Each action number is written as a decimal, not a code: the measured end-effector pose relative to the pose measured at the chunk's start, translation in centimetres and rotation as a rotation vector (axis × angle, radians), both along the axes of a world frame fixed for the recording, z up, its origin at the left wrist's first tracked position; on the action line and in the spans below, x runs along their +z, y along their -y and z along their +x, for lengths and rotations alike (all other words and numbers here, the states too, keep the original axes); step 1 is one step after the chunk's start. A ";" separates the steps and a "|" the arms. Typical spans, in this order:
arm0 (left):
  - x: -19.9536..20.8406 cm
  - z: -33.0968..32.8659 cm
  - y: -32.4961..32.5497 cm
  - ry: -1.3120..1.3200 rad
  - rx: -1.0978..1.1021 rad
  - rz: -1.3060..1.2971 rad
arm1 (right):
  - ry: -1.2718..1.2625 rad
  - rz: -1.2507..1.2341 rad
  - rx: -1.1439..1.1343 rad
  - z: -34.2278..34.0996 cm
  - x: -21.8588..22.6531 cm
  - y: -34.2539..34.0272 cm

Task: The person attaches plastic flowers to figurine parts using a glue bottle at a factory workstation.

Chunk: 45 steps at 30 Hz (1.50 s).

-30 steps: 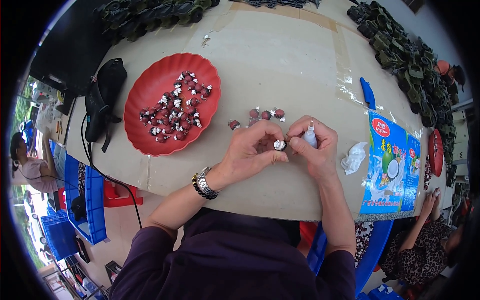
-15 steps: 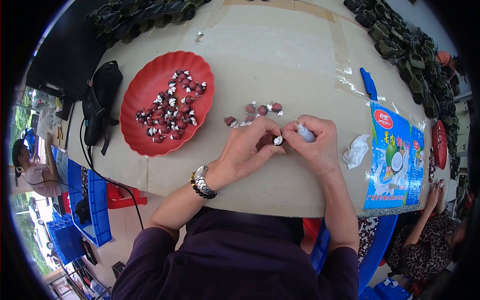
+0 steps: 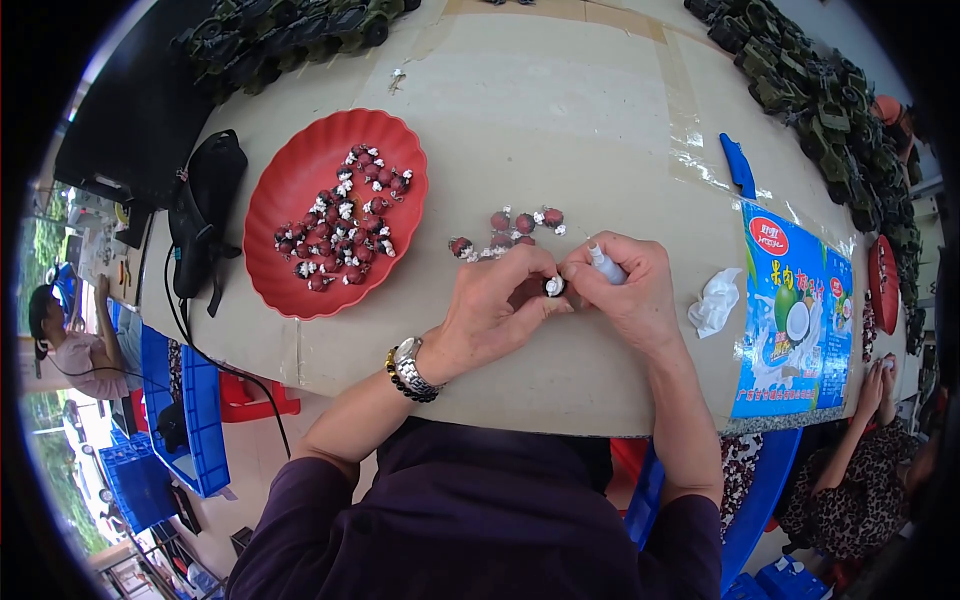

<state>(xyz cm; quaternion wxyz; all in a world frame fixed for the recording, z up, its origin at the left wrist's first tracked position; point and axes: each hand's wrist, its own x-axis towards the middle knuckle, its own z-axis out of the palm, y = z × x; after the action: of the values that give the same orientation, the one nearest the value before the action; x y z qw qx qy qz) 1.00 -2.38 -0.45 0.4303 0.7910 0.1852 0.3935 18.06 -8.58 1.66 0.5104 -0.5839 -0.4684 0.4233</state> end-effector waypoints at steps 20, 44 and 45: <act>-0.8 0.2 -0.4 0.096 -0.041 -0.026 | -0.042 -0.009 0.007 -0.3 0.1 0.0; 0.2 -1.0 -1.6 0.438 -0.030 -0.438 | 0.355 0.410 -0.046 -0.9 1.7 0.6; 0.3 -1.0 -1.5 0.438 -0.023 -0.446 | 0.356 0.412 -0.043 -0.9 1.7 0.6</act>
<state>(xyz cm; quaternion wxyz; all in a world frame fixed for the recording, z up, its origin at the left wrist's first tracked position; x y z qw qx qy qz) 0.02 -0.88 -0.17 0.6274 0.5755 0.1607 0.4993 17.13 -9.18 3.38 0.5369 -0.5430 -0.6143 0.1988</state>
